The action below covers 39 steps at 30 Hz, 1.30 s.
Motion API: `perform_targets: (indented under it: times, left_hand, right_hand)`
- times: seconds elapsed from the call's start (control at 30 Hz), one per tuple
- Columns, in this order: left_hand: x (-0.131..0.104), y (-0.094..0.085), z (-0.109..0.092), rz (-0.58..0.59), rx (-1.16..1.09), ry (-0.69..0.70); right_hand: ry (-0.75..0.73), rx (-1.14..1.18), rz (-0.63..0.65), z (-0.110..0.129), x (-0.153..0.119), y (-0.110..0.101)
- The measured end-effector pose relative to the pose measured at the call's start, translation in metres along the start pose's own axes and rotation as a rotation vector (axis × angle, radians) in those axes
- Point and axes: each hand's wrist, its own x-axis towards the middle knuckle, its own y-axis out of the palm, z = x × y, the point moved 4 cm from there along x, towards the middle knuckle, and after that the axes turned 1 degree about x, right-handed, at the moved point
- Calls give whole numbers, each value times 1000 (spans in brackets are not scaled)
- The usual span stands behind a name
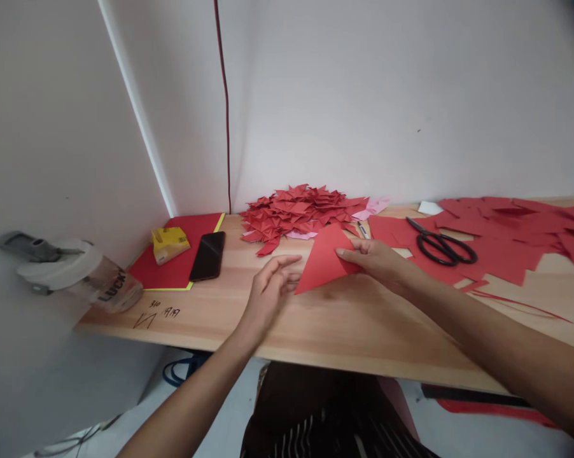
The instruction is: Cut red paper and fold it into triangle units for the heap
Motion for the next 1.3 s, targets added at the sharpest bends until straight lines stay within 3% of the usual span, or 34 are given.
perform_targets:
  times: [0.07, 0.17, 0.23, 0.33, 0.4, 0.47, 0.53, 0.6, 0.7, 0.93, 1.17, 1.23, 1.3]
  left_hand:
    - [25, 7, 9, 17, -77, -115]
    - [57, 20, 22, 142, -137, -148]
    - [71, 23, 32, 124, -132, -191]
    - [81, 24, 37, 130, -33, -200]
    - [83, 26, 37, 164, 66, -180]
    - [83, 28, 36, 196, 168, -156]
    - [81, 31, 36, 238, 268, -129]
    - [79, 32, 36, 260, 324, -107]
    - [76, 31, 34, 319, 380, -107]
    - [69, 21, 29, 444, 372, -260]
    - [62, 18, 21, 703, 325, -424]
    - [64, 18, 18, 693, 330, -389]
    - [68, 19, 17, 573, 302, -302]
  right_hand:
    - [-21, 9, -31, -1, 7, -4]
    - [-38, -44, 1, -6, 13, -8]
    - [-68, -143, -13, -7, 14, -15]
    - [-215, -359, -247, 7, 13, -33]
    - [-428, -588, -365, 25, 12, -36]
    - [-612, -811, -290, 37, 13, -26]
    - [-660, -948, -151, 40, 16, -13]
    - [-610, -1028, -33, 35, 19, -2]
    - [-458, -1014, 38, 22, 22, 0]
    - [-263, -967, 112, 17, 29, -33]
    - [-193, -898, 186, 19, 27, -47]
    - [-181, -867, 176, 19, 26, -47]
    - [-194, -837, 190, 20, 24, -41]
